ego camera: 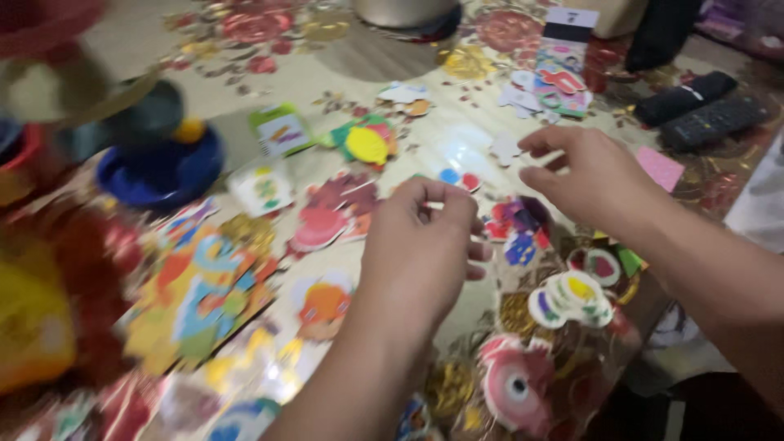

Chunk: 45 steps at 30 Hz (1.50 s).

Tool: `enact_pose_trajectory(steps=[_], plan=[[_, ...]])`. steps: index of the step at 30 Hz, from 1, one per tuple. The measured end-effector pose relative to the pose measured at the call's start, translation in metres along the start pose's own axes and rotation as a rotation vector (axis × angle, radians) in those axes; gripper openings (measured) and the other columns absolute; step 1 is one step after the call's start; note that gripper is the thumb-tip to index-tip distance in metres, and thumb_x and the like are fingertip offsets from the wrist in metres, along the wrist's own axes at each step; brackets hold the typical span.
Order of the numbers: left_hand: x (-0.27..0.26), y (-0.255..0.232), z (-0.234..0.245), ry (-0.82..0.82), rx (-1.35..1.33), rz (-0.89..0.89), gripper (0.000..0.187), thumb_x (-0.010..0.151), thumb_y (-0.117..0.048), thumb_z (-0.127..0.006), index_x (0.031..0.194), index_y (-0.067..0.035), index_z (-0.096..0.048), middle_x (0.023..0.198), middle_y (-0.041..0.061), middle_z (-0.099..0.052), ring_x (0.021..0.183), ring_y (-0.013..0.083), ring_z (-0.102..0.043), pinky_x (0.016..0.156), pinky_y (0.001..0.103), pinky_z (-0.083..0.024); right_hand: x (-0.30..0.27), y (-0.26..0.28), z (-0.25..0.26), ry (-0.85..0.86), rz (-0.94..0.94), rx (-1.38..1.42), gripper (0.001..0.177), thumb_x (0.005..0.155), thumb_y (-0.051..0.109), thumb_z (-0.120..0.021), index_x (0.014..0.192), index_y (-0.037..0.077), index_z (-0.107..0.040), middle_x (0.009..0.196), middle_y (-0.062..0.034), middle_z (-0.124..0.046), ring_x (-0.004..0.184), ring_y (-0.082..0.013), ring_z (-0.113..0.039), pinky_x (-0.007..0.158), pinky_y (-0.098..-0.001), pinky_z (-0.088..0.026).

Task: The person sorts through a pile of colorful foam puzzle pieces on a table and places them into matching cutouts in a ring-bound puzzle book. They handle pieces shaped like animals, fruits, and numbers, flipping pages to reach different puzzle layouts.

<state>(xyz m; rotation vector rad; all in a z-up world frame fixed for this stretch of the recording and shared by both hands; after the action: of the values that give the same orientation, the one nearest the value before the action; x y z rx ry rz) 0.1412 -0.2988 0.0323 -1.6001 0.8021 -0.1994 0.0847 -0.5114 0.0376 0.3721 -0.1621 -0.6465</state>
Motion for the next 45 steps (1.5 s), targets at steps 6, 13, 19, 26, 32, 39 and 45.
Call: enact_pose_trajectory(steps=[6,13,19,26,32,39,45], plan=[[0.061,-0.006,-0.037,0.058,0.077,0.007,0.025,0.090,-0.022,-0.058,0.101,0.000,-0.064,0.080,0.012,-0.073,0.056,0.0169,-0.070,0.051,0.032,-0.061,0.070,-0.039,-0.023,-0.026,0.088,-0.145,0.068,0.073,0.045,-0.090,0.128,0.011,-0.069,0.119,-0.0195,-0.068,0.101,-0.0348,-0.069,0.089,-0.0466,-0.053],[0.084,0.016,-0.044,0.046,0.039,0.088,0.023,0.090,-0.019,-0.059,0.100,0.001,-0.063,0.076,0.014,-0.071,0.055,0.0180,-0.068,0.049,0.033,-0.060,0.094,-0.061,-0.035,0.024,0.018,-0.077,0.063,0.078,0.047,-0.084,0.131,0.017,-0.068,0.111,-0.0215,-0.072,0.102,-0.0352,-0.071,0.091,-0.0476,-0.055],[0.088,0.027,-0.052,0.020,0.031,0.122,0.021,0.090,-0.019,-0.060,0.098,0.000,-0.064,0.076,0.010,-0.070,0.056,0.0145,-0.067,0.049,0.030,-0.058,0.144,-0.089,-0.009,-0.188,-0.005,-0.171,0.058,0.091,0.045,-0.078,0.139,0.016,-0.064,0.121,-0.0251,-0.067,0.109,-0.0429,-0.064,0.092,-0.0549,-0.050],[0.092,0.021,-0.054,0.015,0.057,0.126,0.021,0.089,-0.019,-0.060,0.101,-0.002,-0.065,0.079,0.009,-0.070,0.059,0.0134,-0.068,0.050,0.029,-0.059,0.148,-0.091,-0.022,-0.130,0.207,-0.305,0.047,0.088,0.041,-0.084,0.126,0.016,-0.072,0.109,-0.0217,-0.071,0.099,-0.0390,-0.067,0.084,-0.0508,-0.053],[0.089,0.024,-0.057,0.047,0.019,0.119,0.022,0.090,-0.018,-0.061,0.102,0.000,-0.064,0.080,0.010,-0.070,0.060,0.0149,-0.068,0.051,0.030,-0.059,0.117,-0.080,-0.025,-0.094,0.150,-0.031,0.020,0.084,0.023,-0.085,0.100,0.012,-0.080,0.085,-0.0134,-0.075,0.077,-0.0253,-0.071,0.073,-0.0421,-0.054],[0.073,0.016,-0.047,0.038,-0.052,0.127,0.023,0.091,-0.019,-0.060,0.101,0.002,-0.063,0.080,0.011,-0.070,0.058,0.0148,-0.065,0.049,0.030,-0.055,0.090,-0.045,0.017,-0.213,0.139,0.186,0.014,0.091,0.009,-0.076,0.104,0.011,-0.080,0.086,-0.0050,-0.075,0.075,-0.0111,-0.070,0.068,-0.0301,-0.054],[0.050,-0.009,-0.037,-0.001,-0.073,0.035,0.026,0.092,-0.025,-0.060,0.098,-0.001,-0.065,0.081,0.007,-0.067,0.059,0.0131,-0.066,0.050,0.030,-0.057,0.021,0.011,0.050,-0.131,0.231,0.773,0.033,0.093,0.006,-0.069,0.125,0.000,-0.061,0.094,-0.0067,-0.072,0.084,-0.0110,-0.069,0.077,-0.0253,-0.057]])
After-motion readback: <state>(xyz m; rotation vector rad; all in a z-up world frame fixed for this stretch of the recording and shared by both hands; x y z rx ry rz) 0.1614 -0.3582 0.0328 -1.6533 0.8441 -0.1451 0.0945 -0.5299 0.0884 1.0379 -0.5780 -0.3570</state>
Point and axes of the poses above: each hand's wrist, its own x-axis towards the middle knuckle, its own z-axis out of the back of the hand, y = z × x, the point moved 6 cm from there along x, towards the middle knuckle
